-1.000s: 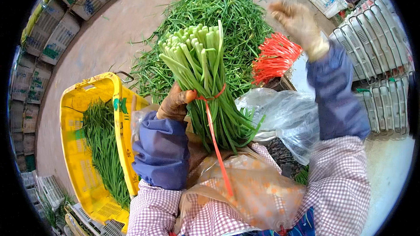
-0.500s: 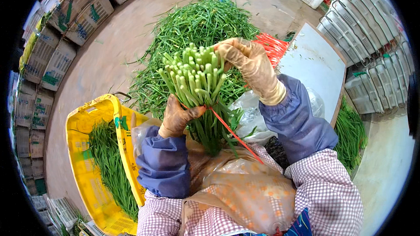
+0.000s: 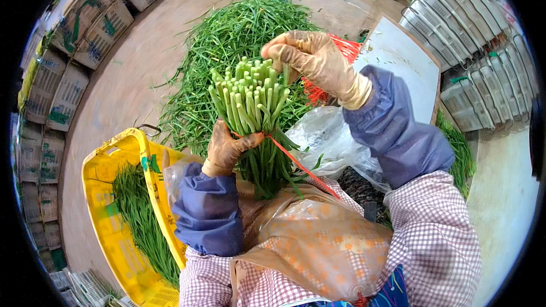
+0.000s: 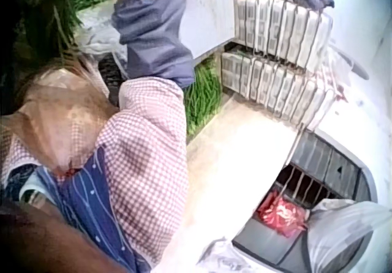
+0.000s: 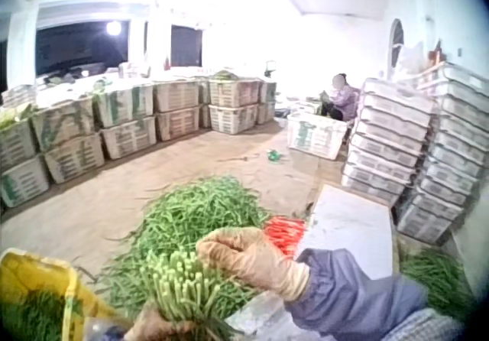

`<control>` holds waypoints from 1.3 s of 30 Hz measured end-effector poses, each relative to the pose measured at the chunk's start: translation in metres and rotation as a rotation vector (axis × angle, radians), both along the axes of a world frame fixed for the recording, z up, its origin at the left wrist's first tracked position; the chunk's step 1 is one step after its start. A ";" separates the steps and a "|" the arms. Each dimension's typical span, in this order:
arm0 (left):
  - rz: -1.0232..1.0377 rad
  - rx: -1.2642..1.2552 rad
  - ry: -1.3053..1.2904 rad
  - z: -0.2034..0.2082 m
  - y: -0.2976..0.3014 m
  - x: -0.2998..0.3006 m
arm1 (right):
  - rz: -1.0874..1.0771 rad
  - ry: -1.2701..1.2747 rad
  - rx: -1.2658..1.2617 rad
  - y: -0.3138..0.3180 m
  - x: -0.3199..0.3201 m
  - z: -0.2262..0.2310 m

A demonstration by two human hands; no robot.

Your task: The person sorts through bunches of greens in a yellow crate, aligns them on a small white board, and secures each bundle with a red tie before placing it on a stack.

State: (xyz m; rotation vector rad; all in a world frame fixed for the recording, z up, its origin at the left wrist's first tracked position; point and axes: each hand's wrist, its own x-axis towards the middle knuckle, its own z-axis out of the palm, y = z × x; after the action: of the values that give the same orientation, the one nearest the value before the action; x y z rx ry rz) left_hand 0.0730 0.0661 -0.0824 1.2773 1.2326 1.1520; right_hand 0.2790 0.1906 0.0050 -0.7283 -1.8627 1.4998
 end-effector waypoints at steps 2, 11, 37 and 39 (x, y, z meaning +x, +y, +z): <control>0.010 0.017 -0.065 -0.009 0.003 0.001 | -0.172 0.190 -0.035 -0.007 0.007 -0.018; 0.113 -0.037 0.000 -0.011 0.002 0.014 | -0.296 0.167 -0.202 -0.025 0.026 -0.060; 0.148 0.664 0.723 0.031 0.028 0.041 | -0.345 -0.154 0.617 -0.046 0.050 -0.050; 0.101 0.990 1.474 0.091 0.022 0.075 | -0.300 -0.233 0.427 -0.057 0.036 -0.039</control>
State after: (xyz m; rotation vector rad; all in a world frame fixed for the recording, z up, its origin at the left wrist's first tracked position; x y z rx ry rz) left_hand 0.1481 0.0876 0.0090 3.1547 1.7315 0.7685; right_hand 0.3153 0.1340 -0.0345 -0.9490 -2.0431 0.8202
